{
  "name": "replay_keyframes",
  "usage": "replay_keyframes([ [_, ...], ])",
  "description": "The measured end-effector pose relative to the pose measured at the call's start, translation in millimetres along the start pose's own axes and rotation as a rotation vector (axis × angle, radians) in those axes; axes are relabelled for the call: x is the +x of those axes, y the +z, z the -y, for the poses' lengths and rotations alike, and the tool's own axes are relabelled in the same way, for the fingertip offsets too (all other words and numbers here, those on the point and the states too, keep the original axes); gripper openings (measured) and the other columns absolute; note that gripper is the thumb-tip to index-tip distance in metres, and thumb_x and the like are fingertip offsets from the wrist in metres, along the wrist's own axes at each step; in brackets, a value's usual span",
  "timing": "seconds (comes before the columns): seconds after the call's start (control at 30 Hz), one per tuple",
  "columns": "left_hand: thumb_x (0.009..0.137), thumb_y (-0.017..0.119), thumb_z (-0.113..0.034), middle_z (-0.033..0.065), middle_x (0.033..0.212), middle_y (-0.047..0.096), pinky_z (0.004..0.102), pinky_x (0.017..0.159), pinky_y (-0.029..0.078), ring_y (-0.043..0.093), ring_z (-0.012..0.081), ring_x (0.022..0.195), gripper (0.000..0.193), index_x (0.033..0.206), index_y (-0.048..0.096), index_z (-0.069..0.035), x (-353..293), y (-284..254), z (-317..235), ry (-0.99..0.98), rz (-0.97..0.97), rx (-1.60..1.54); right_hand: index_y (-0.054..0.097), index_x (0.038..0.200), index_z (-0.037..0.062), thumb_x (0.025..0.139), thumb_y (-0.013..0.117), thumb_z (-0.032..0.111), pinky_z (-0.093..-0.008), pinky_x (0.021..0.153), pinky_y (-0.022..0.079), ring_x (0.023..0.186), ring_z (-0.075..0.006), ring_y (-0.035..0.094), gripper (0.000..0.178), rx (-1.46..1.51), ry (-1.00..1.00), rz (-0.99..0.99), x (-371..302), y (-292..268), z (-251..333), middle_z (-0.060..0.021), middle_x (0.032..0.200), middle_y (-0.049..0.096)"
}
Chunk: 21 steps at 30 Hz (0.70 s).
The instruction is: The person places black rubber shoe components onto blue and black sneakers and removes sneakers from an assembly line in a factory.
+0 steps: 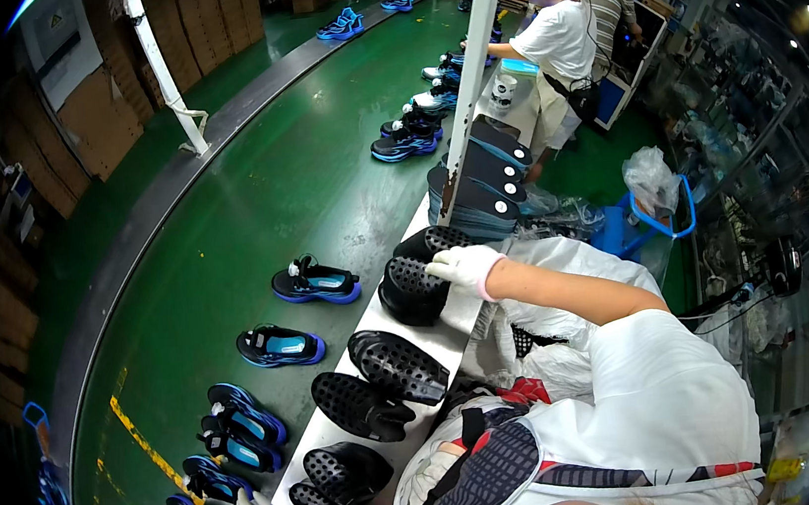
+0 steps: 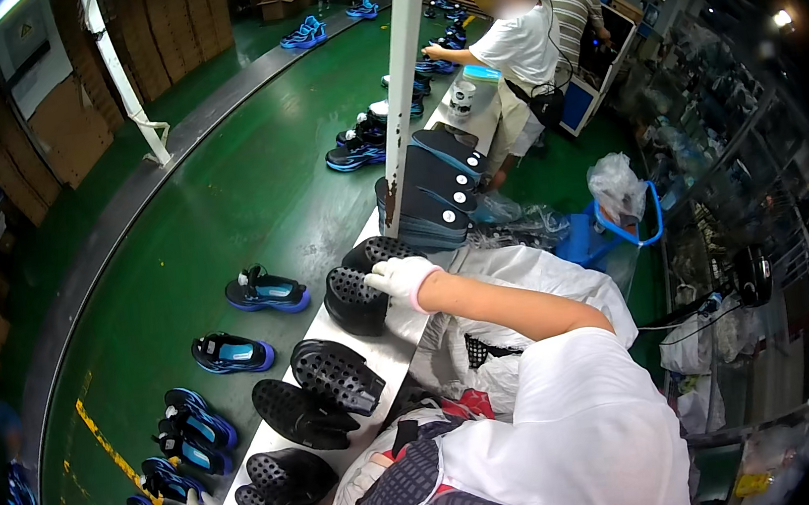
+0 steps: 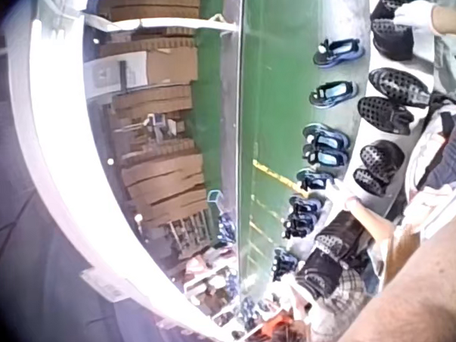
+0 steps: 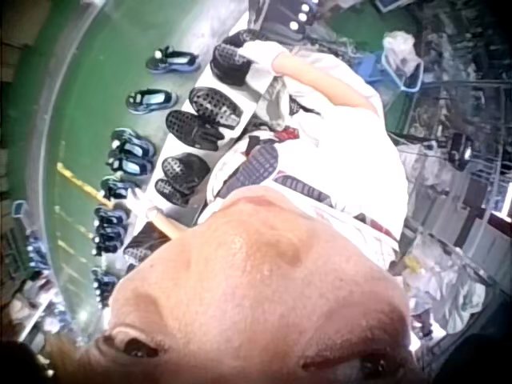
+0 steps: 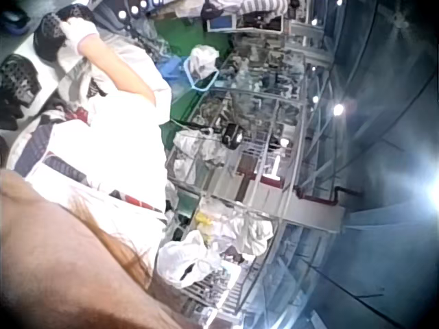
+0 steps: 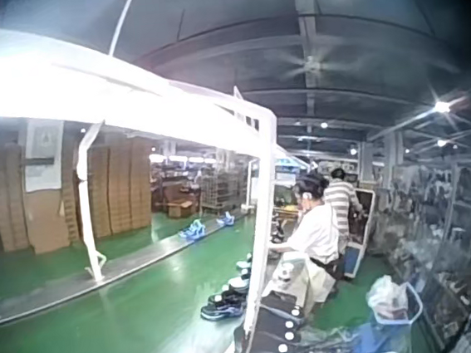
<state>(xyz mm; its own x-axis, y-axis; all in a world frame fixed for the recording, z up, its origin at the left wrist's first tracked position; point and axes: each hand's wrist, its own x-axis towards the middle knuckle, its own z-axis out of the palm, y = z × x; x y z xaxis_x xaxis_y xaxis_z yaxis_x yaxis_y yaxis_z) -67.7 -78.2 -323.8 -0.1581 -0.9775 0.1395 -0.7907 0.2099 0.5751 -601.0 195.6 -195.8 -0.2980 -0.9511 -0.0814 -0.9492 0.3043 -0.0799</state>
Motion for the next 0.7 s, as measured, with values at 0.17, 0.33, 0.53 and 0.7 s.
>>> replay_keyframes([
  [0.17,0.088,0.058,-0.014,0.0183,0.115,0.054,0.0339,0.087,0.045,0.055,0.0302,0.104,0.031,0.115,0.058,0.002,-9.0,1.8,-9.5,-0.035,0.064,-0.054,0.053,0.114,0.0098,0.081,0.053,0.008,-0.0382,0.079,0.051,0.099,-0.0290,0.059,0.033,-0.023,-0.041,0.000,7.8,2.2,-3.2,-0.0116,0.104,0.056],
  [0.33,0.090,0.056,-0.017,0.0142,0.109,0.059,0.0338,0.078,0.046,0.058,0.0277,0.095,0.028,0.112,0.061,-0.001,-22.8,4.5,-16.2,-0.018,0.053,0.017,0.053,0.098,0.0079,0.080,0.053,0.009,-0.0379,0.070,0.052,0.086,-0.0283,0.062,0.018,-0.094,-0.111,-0.004,14.3,0.5,-10.8,-0.0111,0.092,0.056],
  [0.53,0.092,0.054,-0.019,0.0137,0.109,0.060,0.0329,0.080,0.047,0.059,0.0265,0.096,0.029,0.113,0.061,-0.001,-32.8,9.7,-20.2,-0.032,0.073,0.031,0.053,0.093,0.0078,0.079,0.054,0.012,-0.0377,0.066,0.052,0.079,-0.0277,0.062,0.014,-0.140,-0.180,-0.029,20.3,-0.5,-13.6,-0.0098,0.085,0.056],
  [0.7,0.092,0.052,-0.019,0.0138,0.114,0.059,0.0332,0.082,0.047,0.058,0.0259,0.099,0.031,0.115,0.060,0.000,-38.7,9.4,-27.3,-0.106,0.112,-0.011,0.053,0.094,0.0068,0.073,0.064,0.019,-0.0384,0.073,0.051,0.085,-0.0280,0.062,0.027,-0.141,-0.189,0.066,29.6,-6.0,-12.2,-0.0101,0.089,0.057],
])
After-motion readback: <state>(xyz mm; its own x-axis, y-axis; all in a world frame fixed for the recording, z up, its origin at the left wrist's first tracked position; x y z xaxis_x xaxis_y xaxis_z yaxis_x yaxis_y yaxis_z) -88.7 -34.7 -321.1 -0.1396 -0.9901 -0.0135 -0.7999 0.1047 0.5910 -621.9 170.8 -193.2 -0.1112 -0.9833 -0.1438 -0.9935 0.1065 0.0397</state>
